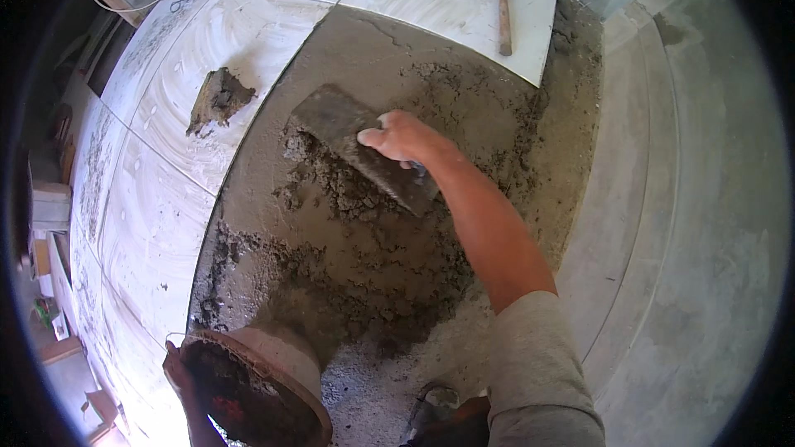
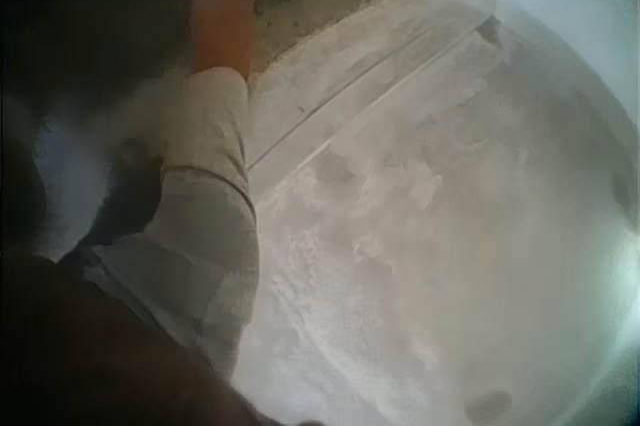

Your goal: Smoothing a layer of mortar on the floor using a trowel in preparation for tiling.

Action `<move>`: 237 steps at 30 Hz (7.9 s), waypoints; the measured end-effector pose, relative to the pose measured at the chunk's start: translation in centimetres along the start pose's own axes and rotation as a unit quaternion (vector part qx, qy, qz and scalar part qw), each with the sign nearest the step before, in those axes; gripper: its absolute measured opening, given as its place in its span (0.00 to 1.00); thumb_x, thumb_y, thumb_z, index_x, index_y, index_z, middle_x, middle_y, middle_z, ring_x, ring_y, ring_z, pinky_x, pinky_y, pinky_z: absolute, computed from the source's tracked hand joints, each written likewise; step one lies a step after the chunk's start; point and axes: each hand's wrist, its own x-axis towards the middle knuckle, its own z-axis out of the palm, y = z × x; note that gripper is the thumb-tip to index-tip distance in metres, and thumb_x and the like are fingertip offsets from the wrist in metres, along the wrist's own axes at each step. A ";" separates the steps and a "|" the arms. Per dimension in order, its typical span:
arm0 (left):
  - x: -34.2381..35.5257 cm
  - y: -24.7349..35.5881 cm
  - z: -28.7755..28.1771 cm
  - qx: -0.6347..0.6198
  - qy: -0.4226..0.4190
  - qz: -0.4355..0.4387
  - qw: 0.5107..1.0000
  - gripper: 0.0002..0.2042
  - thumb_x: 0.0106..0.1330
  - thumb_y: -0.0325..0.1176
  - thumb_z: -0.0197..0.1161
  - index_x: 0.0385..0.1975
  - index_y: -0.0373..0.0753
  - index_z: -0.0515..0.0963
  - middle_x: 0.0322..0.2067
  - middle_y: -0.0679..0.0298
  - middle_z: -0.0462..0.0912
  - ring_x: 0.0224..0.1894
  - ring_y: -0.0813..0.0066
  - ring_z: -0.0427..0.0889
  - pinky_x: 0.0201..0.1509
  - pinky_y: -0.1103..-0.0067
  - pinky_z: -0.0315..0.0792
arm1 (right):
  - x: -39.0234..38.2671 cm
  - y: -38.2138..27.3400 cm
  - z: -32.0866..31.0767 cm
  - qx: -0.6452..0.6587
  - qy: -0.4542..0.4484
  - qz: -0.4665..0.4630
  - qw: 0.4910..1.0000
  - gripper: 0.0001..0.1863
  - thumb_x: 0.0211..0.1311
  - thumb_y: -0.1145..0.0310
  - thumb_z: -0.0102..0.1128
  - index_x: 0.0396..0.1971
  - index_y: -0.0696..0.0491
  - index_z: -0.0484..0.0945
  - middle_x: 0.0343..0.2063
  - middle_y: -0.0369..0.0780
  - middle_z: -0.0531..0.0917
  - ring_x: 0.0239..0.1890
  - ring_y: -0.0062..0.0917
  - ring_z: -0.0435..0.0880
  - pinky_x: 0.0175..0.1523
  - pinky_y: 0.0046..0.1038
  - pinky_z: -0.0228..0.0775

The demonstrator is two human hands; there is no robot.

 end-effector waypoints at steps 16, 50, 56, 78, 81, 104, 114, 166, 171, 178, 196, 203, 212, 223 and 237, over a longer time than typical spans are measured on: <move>-0.6 1.7 0.1 0.052 0.024 0.056 0.997 0.30 0.71 0.52 0.42 0.30 0.24 0.78 0.26 0.37 0.78 0.30 0.40 0.75 0.38 0.56 0.65 | -6.4 -6.5 9.2 -0.092 -0.083 -0.083 0.989 0.27 0.61 0.50 0.52 0.39 0.65 0.76 0.25 0.54 0.81 0.30 0.41 0.83 0.41 0.39 0.74; -2.5 6.0 -0.2 0.103 0.009 0.017 0.994 0.27 0.70 0.51 0.44 0.33 0.29 0.79 0.31 0.37 0.78 0.38 0.36 0.76 0.43 0.55 0.66 | -5.7 -8.4 14.8 -0.121 -0.057 -0.080 0.988 0.28 0.60 0.49 0.54 0.31 0.66 0.76 0.24 0.54 0.81 0.26 0.45 0.83 0.40 0.41 0.74; -1.9 4.7 -0.6 0.100 0.003 0.021 0.995 0.27 0.70 0.50 0.44 0.31 0.27 0.78 0.28 0.36 0.77 0.36 0.37 0.76 0.41 0.55 0.65 | -8.4 -7.9 15.9 -0.248 -0.013 -0.196 0.949 0.25 0.59 0.50 0.55 0.35 0.61 0.77 0.29 0.51 0.83 0.35 0.45 0.83 0.44 0.43 0.74; -1.7 3.8 0.0 0.094 0.039 0.047 0.994 0.23 0.71 0.45 0.46 0.31 0.28 0.78 0.27 0.42 0.79 0.32 0.43 0.77 0.38 0.60 0.66 | 6.7 -5.7 1.3 -0.125 0.083 0.014 0.989 0.39 0.60 0.43 0.53 0.58 0.64 0.67 0.37 0.55 0.82 0.30 0.39 0.84 0.42 0.39 0.75; -1.7 4.3 -0.2 0.098 0.000 0.052 0.994 0.21 0.71 0.42 0.45 0.29 0.28 0.77 0.25 0.43 0.78 0.30 0.43 0.76 0.36 0.60 0.66 | 4.6 -6.6 2.9 -0.140 0.049 -0.040 0.988 0.39 0.60 0.43 0.54 0.55 0.66 0.69 0.34 0.54 0.82 0.24 0.37 0.84 0.41 0.38 0.74; -0.3 1.6 0.6 0.099 0.010 0.145 0.984 0.29 0.72 0.47 0.40 0.24 0.24 0.75 0.22 0.37 0.74 0.26 0.37 0.71 0.32 0.54 0.60 | -16.9 -0.3 11.9 -0.140 0.038 -0.060 0.988 0.27 0.58 0.50 0.55 0.38 0.64 0.74 0.34 0.57 0.80 0.41 0.48 0.80 0.47 0.44 0.72; -1.0 3.4 0.0 0.115 0.035 0.148 0.982 0.28 0.72 0.48 0.41 0.28 0.25 0.78 0.27 0.36 0.78 0.33 0.36 0.76 0.37 0.54 0.65 | -17.6 3.2 12.6 -0.149 0.031 -0.024 0.988 0.28 0.61 0.48 0.53 0.41 0.64 0.75 0.34 0.55 0.81 0.41 0.48 0.80 0.47 0.44 0.71; -0.3 1.3 0.4 0.096 0.036 0.195 0.975 0.30 0.72 0.49 0.41 0.26 0.24 0.76 0.21 0.38 0.76 0.25 0.40 0.71 0.33 0.56 0.62 | -11.0 -1.3 13.7 -0.188 0.163 -0.162 0.955 0.23 0.60 0.53 0.56 0.35 0.62 0.70 0.20 0.49 0.81 0.25 0.45 0.82 0.32 0.43 0.76; -0.1 1.3 0.0 0.084 0.034 0.150 0.985 0.30 0.72 0.48 0.42 0.23 0.23 0.75 0.18 0.40 0.74 0.21 0.44 0.69 0.30 0.57 0.60 | -4.0 -0.9 7.6 -0.180 0.243 -0.062 0.951 0.22 0.61 0.53 0.55 0.37 0.61 0.72 0.27 0.48 0.83 0.33 0.42 0.84 0.39 0.40 0.76; 0.8 -0.3 -0.2 0.070 0.063 0.168 0.981 0.30 0.72 0.48 0.42 0.19 0.25 0.72 0.15 0.43 0.70 0.18 0.49 0.64 0.28 0.57 0.57 | -0.1 4.0 -1.1 -0.158 0.332 0.072 0.927 0.24 0.60 0.51 0.55 0.39 0.60 0.73 0.33 0.48 0.84 0.40 0.41 0.84 0.45 0.38 0.75; 1.3 -0.5 0.4 0.064 0.029 0.141 0.988 0.31 0.73 0.50 0.40 0.17 0.26 0.71 0.14 0.45 0.70 0.19 0.51 0.62 0.28 0.58 0.57 | -5.5 9.6 -3.5 -0.063 0.349 0.219 0.909 0.25 0.63 0.50 0.54 0.28 0.61 0.81 0.34 0.49 0.83 0.39 0.43 0.83 0.43 0.42 0.74; 0.8 0.9 0.2 0.058 0.033 0.168 0.984 0.33 0.72 0.54 0.39 0.21 0.26 0.74 0.18 0.44 0.74 0.21 0.51 0.67 0.31 0.58 0.60 | -10.3 11.7 -0.4 -0.029 0.272 0.225 0.935 0.25 0.64 0.51 0.51 0.29 0.61 0.81 0.30 0.52 0.82 0.36 0.48 0.81 0.41 0.45 0.72; 2.0 0.5 0.1 0.084 0.007 0.118 0.989 0.35 0.70 0.58 0.38 0.29 0.25 0.78 0.26 0.42 0.79 0.30 0.45 0.74 0.38 0.57 0.65 | -25.3 10.3 11.9 -0.047 0.224 0.132 0.965 0.28 0.64 0.51 0.51 0.40 0.67 0.71 0.31 0.59 0.80 0.38 0.52 0.80 0.44 0.45 0.72; 2.7 -0.4 0.2 0.119 -0.014 0.091 0.989 0.35 0.70 0.58 0.37 0.34 0.28 0.80 0.32 0.41 0.81 0.38 0.40 0.78 0.44 0.55 0.67 | -36.0 7.6 15.9 -0.061 0.008 0.055 0.997 0.30 0.61 0.46 0.53 0.40 0.64 0.70 0.32 0.58 0.80 0.38 0.53 0.80 0.45 0.48 0.70; -0.9 3.6 -0.7 0.168 -0.090 0.030 0.981 0.20 0.73 0.43 0.36 0.52 0.38 0.71 0.37 0.44 0.80 0.47 0.45 0.77 0.47 0.59 0.72 | -32.6 -14.0 11.8 -0.443 0.115 -0.427 0.780 0.10 0.50 0.64 0.59 0.28 0.56 0.75 0.17 0.42 0.78 0.18 0.33 0.80 0.24 0.32 0.70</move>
